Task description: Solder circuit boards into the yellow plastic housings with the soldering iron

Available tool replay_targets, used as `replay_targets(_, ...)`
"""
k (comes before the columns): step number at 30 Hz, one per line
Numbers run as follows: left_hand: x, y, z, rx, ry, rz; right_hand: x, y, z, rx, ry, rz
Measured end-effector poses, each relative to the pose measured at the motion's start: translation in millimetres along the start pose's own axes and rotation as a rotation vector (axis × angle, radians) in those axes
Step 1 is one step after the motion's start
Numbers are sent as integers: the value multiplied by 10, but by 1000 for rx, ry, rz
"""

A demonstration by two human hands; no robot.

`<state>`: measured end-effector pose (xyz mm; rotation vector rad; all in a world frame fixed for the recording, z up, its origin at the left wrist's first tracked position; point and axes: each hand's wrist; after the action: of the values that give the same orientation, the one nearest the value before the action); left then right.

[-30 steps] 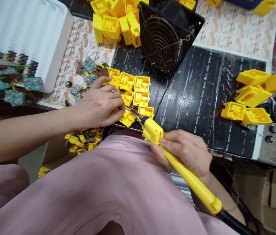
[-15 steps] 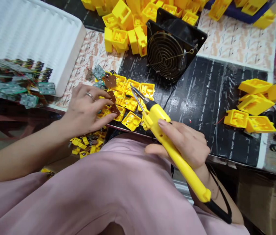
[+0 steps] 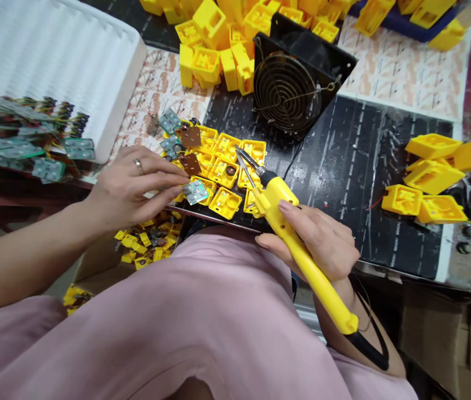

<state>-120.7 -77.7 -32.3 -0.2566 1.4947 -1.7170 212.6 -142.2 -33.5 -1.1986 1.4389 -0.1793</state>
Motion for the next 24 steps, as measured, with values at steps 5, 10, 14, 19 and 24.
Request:
replay_targets(5, -294, 79, 54, -24, 74, -117, 72, 38, 102, -65, -53, 65)
replay_targets(10, -545, 166, 61, 112, 18, -314, 247, 80, 213, -140, -11, 247)
replay_targets(14, -510, 107, 57, 189, 14, -382, 282, 52, 192, -261, 230, 287)
replay_targets(19, -442, 122, 111, 66, 41, -375, 249, 32, 225, -364, 275, 385)
replay_targets(24, -451, 163, 175, 66, 20, -370, 290, -147, 67, -391, 209, 91)
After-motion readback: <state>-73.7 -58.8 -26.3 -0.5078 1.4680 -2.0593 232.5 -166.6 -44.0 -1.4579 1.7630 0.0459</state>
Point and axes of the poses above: each hand's wrist, its own x-axis away from the middle knuckle, its own y-axis out of the palm, z = x × y, and after that the axes turned 8 degrees about x, right-handed
